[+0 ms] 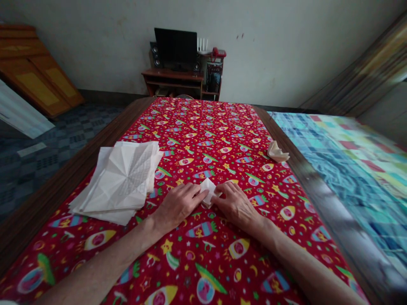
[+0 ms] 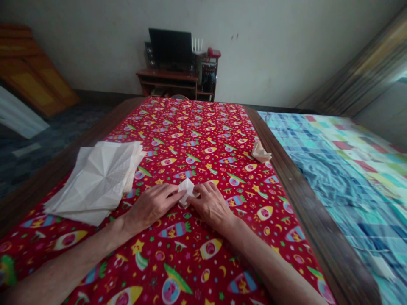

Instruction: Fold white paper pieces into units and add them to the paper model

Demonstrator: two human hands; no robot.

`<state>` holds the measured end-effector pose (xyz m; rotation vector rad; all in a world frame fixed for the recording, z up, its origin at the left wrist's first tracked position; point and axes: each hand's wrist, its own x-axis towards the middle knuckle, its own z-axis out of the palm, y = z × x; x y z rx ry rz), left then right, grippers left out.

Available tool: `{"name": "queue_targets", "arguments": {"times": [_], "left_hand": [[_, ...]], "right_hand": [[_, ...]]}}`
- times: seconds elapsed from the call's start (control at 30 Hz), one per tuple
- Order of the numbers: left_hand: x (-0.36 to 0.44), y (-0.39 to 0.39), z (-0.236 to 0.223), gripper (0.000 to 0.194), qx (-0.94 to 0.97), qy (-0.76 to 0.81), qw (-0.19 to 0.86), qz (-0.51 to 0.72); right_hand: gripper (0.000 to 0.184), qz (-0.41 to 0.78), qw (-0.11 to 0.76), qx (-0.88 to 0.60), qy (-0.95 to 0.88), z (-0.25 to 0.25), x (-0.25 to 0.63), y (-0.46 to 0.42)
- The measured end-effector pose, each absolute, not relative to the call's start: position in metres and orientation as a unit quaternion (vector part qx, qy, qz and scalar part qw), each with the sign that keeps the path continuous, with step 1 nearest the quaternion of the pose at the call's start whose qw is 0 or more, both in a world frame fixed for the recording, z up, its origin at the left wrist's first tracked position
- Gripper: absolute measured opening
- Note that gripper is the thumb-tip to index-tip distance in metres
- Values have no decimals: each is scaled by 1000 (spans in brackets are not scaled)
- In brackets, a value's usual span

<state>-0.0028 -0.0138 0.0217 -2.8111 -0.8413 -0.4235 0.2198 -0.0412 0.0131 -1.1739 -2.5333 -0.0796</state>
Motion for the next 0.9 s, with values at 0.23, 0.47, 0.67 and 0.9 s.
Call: {"name": "queue_targets", "arguments": {"times": [0.23,0.47,0.67,0.9], "left_hand": [[-3,-13,22,25,-944,-286,99,-131],[-1,-13,20,20,-942,-287,78,-153],[2,-10,14,18,-921,-311,-9,-234],[2,-4,2,16,-874,-384,-122,-271]], "right_hand": [[16,-18,178,-389,-904,18,224,-41],[16,15,243,-416,-876,19,226,-42],[21,50,248,-394,-884,13,223,-37],[24,109,275,-463,-835,18,215,-32]]}}
